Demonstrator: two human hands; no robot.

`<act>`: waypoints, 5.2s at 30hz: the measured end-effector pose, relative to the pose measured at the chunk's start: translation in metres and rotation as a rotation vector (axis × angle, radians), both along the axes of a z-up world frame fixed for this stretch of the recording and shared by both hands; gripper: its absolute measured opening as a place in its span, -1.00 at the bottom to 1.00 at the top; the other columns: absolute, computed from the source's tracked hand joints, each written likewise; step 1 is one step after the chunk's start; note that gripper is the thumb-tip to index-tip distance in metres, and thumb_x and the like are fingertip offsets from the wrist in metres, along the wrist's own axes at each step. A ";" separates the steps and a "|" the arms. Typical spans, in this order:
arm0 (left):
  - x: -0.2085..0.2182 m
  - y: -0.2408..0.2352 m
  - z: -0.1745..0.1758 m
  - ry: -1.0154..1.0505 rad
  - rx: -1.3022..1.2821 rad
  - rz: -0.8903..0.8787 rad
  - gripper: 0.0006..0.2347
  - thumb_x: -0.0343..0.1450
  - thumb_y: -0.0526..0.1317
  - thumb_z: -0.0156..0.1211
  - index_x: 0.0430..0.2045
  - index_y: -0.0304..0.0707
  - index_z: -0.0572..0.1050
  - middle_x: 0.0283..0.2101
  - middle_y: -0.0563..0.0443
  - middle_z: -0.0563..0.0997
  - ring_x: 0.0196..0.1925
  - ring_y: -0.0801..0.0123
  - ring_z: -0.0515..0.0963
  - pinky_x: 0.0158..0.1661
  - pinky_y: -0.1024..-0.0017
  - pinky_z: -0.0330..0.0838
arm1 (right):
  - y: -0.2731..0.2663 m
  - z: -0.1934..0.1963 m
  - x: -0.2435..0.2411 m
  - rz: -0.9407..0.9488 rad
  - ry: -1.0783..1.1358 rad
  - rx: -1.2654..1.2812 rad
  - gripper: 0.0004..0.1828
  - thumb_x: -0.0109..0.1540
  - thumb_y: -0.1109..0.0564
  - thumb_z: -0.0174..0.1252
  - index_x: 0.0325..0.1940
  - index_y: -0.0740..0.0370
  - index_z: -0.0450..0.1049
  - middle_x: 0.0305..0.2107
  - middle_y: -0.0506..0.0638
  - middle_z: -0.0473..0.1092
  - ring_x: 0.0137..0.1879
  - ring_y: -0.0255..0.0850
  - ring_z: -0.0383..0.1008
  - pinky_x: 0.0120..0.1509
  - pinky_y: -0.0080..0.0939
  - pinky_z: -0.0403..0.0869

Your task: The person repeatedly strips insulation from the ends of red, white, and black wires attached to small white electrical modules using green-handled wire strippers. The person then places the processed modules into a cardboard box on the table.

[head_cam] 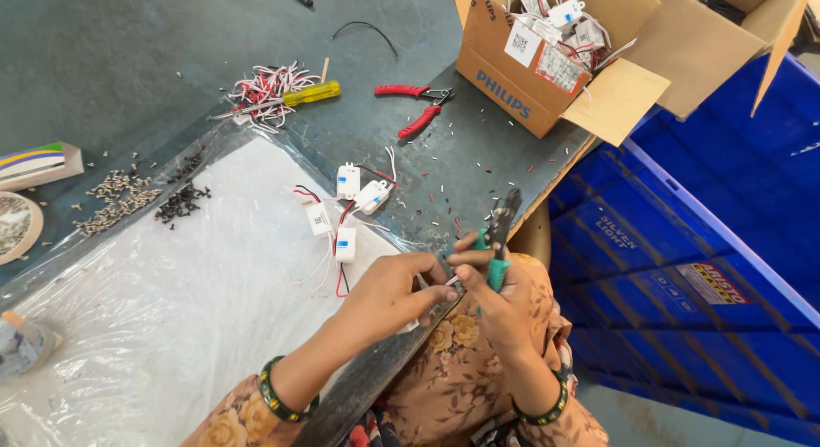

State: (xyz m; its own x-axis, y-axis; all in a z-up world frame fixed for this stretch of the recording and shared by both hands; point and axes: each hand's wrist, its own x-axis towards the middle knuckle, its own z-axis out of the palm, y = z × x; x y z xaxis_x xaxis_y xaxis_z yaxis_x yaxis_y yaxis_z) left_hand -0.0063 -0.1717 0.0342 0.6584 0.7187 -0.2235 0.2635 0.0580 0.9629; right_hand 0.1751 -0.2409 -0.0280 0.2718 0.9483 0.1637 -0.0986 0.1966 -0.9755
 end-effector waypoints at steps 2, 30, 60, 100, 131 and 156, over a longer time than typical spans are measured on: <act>0.003 0.003 -0.004 0.008 -0.049 0.002 -0.83 0.36 -0.15 0.31 -0.44 -0.29 0.59 -0.59 0.07 0.57 -0.58 0.51 0.66 -0.57 0.54 0.36 | 0.004 -0.007 -0.003 -0.010 0.049 -0.069 -0.82 0.24 0.19 0.29 -0.17 0.39 0.59 -0.02 0.02 0.43 -0.13 -0.18 0.47 -0.01 -0.16 0.45; 0.008 0.012 -0.046 -0.218 -0.174 0.066 -0.85 0.39 -0.24 0.31 -0.36 -0.39 0.61 -0.37 0.06 0.63 -0.42 0.53 0.67 -0.37 0.56 0.50 | -0.002 -0.038 0.015 0.077 0.201 -0.040 -0.93 0.27 0.29 0.26 -0.19 0.38 0.55 0.01 0.08 0.38 0.03 -0.22 0.46 0.16 -0.23 0.45; -0.003 0.017 -0.039 -0.438 -0.135 0.242 -0.86 0.41 -0.27 0.32 -0.27 -0.36 0.58 -0.48 0.13 0.58 -0.53 0.63 0.52 -0.50 0.63 0.37 | -0.007 -0.003 -0.004 0.014 -0.402 0.031 -0.73 0.35 0.32 0.05 0.13 0.39 0.50 0.34 0.18 0.31 0.44 -0.03 0.35 0.48 -0.11 0.35; 0.002 -0.003 -0.014 -0.424 -0.040 0.133 -0.86 0.43 -0.27 0.31 -0.24 -0.38 0.65 -0.38 0.13 0.40 -0.48 0.66 0.47 -0.43 0.62 0.30 | -0.030 0.019 0.010 -0.209 -1.090 0.254 -0.69 0.06 0.28 0.43 -0.26 0.46 0.44 -0.02 0.27 0.39 0.06 0.12 0.46 0.05 -0.05 0.48; -0.009 0.002 0.002 -0.090 0.129 -0.160 -0.73 0.50 -0.02 0.11 -0.27 -0.27 0.53 -0.56 0.04 0.48 -0.46 0.51 0.44 -0.38 0.44 0.34 | -0.071 -0.003 0.013 0.238 -0.407 -0.074 -0.71 0.29 0.08 0.23 -0.38 0.38 0.59 -0.06 0.10 0.39 0.00 -0.15 0.47 0.03 -0.22 0.48; 0.008 0.000 -0.036 -0.383 0.125 -0.026 -0.75 0.59 -0.22 -0.05 -0.07 -0.35 0.59 -0.34 0.14 0.44 -0.27 0.58 0.49 -0.14 0.58 0.37 | -0.075 0.007 0.013 0.026 -0.272 -0.070 -0.56 0.42 -0.06 0.05 -0.02 0.41 0.59 0.06 0.10 0.45 0.17 -0.11 0.44 0.30 -0.12 0.39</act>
